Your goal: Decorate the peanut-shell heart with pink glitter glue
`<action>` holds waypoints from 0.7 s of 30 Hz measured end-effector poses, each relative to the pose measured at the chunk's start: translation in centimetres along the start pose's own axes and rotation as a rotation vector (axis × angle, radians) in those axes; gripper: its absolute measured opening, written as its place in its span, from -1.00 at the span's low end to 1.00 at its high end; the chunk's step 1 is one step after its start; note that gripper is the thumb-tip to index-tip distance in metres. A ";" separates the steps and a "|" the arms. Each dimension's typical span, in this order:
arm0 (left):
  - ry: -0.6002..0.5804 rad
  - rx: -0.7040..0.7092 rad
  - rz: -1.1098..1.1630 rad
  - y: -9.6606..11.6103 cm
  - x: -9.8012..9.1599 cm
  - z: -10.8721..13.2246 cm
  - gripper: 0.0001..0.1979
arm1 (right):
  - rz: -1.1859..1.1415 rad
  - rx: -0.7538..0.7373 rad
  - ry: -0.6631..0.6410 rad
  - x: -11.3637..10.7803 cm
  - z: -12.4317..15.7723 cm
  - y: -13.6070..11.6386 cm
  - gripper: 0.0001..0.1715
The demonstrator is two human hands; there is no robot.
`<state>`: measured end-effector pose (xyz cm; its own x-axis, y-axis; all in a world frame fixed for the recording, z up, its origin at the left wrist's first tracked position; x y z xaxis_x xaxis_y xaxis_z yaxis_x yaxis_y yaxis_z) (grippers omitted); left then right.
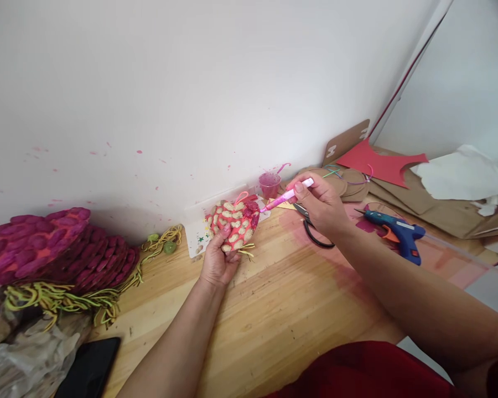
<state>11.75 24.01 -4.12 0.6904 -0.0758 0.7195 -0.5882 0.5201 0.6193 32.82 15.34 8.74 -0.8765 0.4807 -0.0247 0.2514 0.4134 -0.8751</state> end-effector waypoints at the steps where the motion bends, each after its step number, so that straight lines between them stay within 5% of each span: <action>1: 0.001 0.001 0.001 0.0 0.0 0.0 -0.70 | -0.001 0.012 -0.014 0.1 0.0 0.1 -0.57; 21: 0.022 0.031 -0.019 0.2 0.0 0.1 -0.70 | 0.010 -0.034 -0.022 0.3 -0.1 -0.1 -0.58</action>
<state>11.62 24.01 -3.98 0.7105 -0.0665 0.7006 -0.5873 0.4925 0.6423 32.61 15.47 8.84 -0.8824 0.4684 -0.0442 0.2738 0.4349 -0.8578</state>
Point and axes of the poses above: each hand's wrist, its own z-axis away from the middle knuckle, its own x-axis out of the palm, y = z × x, the point moved 10 cm from there along -z, towards the middle knuckle, and after that the axes turned 6 degrees about z, right-handed, at the moved point
